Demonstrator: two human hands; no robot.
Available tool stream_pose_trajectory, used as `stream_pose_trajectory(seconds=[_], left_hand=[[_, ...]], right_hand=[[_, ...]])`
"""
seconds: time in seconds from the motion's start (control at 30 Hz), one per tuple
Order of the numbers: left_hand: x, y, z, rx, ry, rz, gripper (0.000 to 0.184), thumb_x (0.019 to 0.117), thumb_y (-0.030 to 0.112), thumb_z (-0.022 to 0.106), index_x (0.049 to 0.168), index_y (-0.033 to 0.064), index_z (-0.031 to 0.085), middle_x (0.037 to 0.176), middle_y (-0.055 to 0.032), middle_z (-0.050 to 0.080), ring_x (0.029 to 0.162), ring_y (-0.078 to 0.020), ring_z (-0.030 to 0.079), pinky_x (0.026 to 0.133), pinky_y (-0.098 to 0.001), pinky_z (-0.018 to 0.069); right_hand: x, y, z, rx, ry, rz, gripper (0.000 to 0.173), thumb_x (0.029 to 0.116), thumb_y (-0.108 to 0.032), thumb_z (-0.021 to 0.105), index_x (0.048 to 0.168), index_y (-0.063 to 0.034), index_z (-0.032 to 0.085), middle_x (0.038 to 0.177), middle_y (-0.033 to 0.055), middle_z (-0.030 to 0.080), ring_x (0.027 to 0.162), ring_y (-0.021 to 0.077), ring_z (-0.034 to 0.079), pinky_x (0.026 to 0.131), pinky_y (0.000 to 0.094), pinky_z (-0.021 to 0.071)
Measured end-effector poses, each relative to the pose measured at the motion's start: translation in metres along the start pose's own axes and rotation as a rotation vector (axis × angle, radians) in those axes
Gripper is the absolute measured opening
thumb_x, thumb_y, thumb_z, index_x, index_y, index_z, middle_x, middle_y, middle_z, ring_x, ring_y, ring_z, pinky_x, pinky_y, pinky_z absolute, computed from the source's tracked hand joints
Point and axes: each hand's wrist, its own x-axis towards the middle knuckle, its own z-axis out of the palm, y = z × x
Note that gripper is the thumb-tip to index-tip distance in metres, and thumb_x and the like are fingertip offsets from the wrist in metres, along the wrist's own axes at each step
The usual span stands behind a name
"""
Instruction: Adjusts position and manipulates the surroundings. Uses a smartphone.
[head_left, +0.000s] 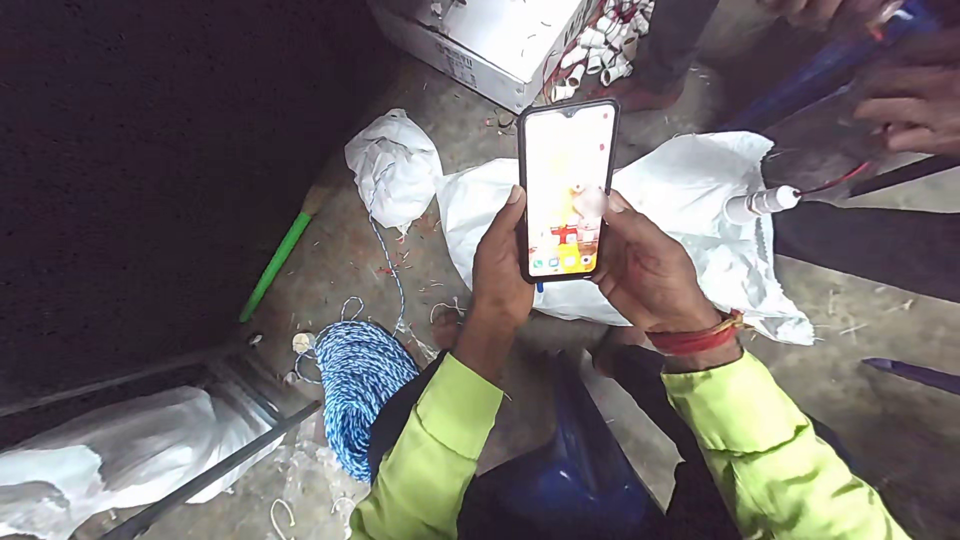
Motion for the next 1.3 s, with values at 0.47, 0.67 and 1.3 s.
stream_pose_trajectory(seconds=[0.47, 0.67, 1.3], left_hand=[[-0.013, 0.001, -0.008, 0.071, -0.037, 0.026, 0.047, 0.1089, 0.054, 0.033, 0.137, 0.0250, 0.058, 0.124, 0.0012, 0.068, 0.111, -0.0138, 0.067, 0.092, -0.0375, 0.0586], [-0.013, 0.001, -0.012, 0.059, -0.047, 0.029, 0.048, 0.1088, 0.053, 0.034, 0.137, 0.0233, 0.059, 0.124, 0.0004, 0.068, 0.111, -0.0149, 0.068, 0.093, -0.0382, 0.0586], [-0.001, -0.003, -0.011, 0.015, -0.037, 0.058, 0.044, 0.1103, 0.048, 0.033, 0.135, 0.0225, 0.059, 0.122, 0.0000, 0.069, 0.109, -0.0145, 0.068, 0.092, -0.0376, 0.0589]], right_hand=[[0.001, 0.001, -0.005, -0.110, -0.155, -0.065, 0.067, 0.0842, 0.007, 0.045, 0.148, -0.0126, 0.039, 0.124, 0.0070, 0.067, 0.102, 0.0134, 0.071, 0.085, 0.0303, 0.0615], [0.001, 0.001, -0.006, -0.155, -0.181, -0.071, 0.075, 0.0816, 0.016, 0.044, 0.151, -0.0115, 0.035, 0.129, 0.0096, 0.065, 0.106, 0.0164, 0.070, 0.089, 0.0334, 0.0610], [0.002, 0.000, -0.006, -0.094, -0.130, -0.017, 0.045, 0.1049, -0.014, 0.041, 0.150, -0.0177, 0.041, 0.126, 0.0065, 0.067, 0.103, 0.0151, 0.071, 0.085, 0.0312, 0.0624]])
